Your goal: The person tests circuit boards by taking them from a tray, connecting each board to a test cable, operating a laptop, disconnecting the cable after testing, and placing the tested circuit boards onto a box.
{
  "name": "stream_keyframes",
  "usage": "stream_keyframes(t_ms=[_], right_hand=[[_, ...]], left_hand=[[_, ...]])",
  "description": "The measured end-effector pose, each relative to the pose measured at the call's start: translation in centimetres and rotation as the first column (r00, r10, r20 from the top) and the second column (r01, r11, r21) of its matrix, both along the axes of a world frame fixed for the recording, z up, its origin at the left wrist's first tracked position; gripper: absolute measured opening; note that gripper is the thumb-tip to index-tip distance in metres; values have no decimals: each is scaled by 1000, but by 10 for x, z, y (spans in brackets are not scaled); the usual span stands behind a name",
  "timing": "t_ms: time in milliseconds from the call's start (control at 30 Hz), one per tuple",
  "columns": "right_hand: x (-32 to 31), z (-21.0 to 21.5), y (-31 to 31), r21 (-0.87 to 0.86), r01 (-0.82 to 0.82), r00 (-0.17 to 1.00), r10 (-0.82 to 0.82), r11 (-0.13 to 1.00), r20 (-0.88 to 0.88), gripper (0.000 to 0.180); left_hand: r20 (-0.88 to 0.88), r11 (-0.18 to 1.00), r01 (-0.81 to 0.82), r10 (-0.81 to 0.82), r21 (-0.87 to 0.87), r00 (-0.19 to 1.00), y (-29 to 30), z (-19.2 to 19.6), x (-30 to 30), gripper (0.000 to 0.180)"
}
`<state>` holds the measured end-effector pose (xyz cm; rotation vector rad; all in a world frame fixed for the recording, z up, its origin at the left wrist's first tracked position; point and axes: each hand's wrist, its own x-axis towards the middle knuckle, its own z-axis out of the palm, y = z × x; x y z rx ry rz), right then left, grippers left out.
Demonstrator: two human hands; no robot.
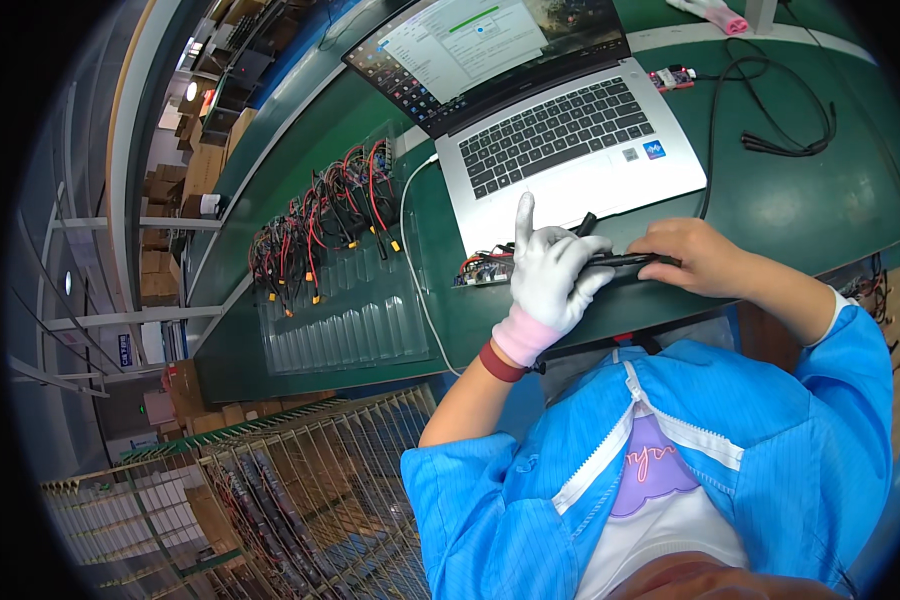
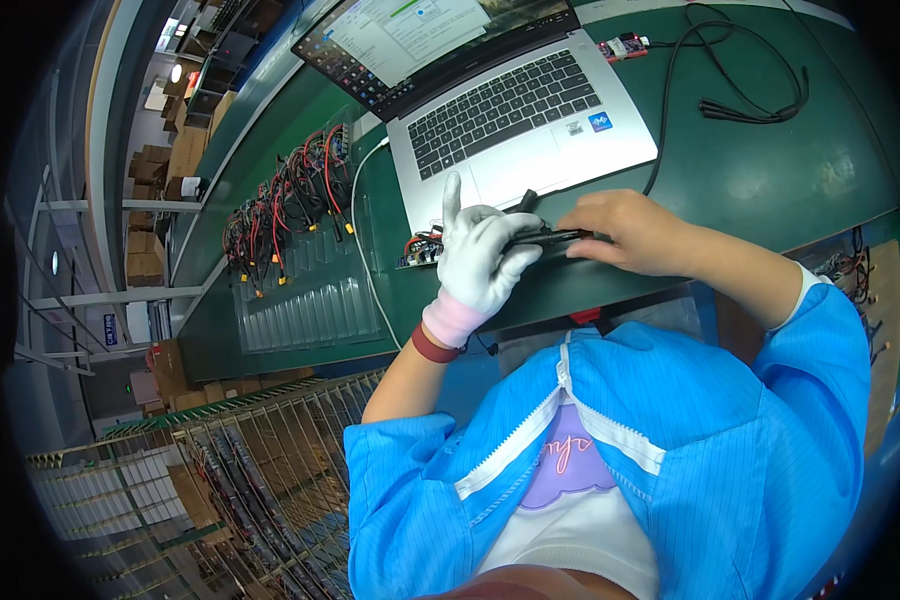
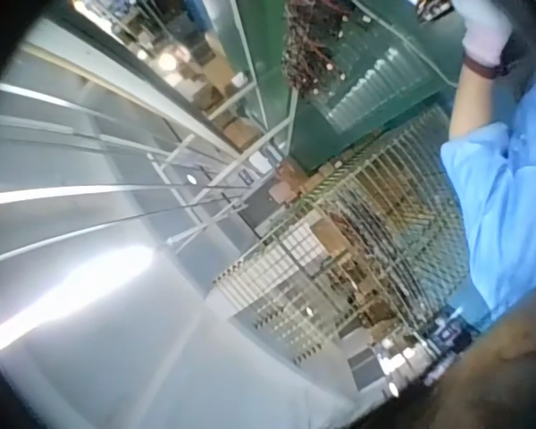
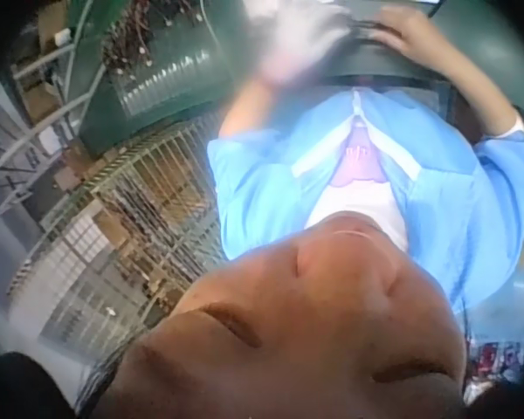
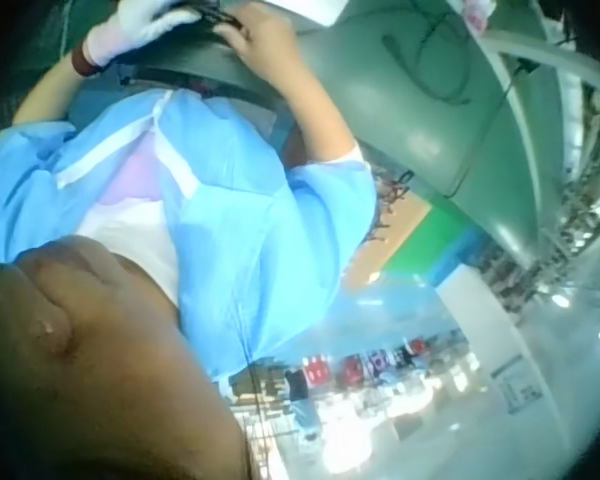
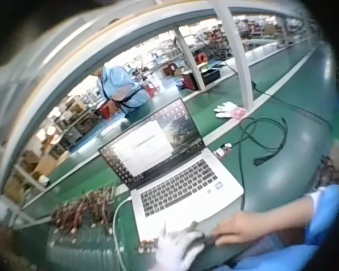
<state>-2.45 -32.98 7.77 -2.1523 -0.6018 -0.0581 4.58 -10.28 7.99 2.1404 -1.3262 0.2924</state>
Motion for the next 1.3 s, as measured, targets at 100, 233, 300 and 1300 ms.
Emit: stream_keyframes(t_ms=[100,233,300,1300], right_hand=[[0,-9,-2,-46,20,997,-16,999,81,19],[0,-8,1,-48,38,991,-31,998,127,18],[0,-6,2,-15,7,980,-4,1000,201,17],[3,15,5,223,65,997,-55,973,-53,16]], left_hand=[[45,1000,8,-9,29,999,2,0,-2,27],[53,1000,-19,19,4,998,1,-1,-4,26],[-33,999,-11,10,-34,999,-2,2,-5,25],[-181,991,-64,42,-120,983,11,18,-14,25]])
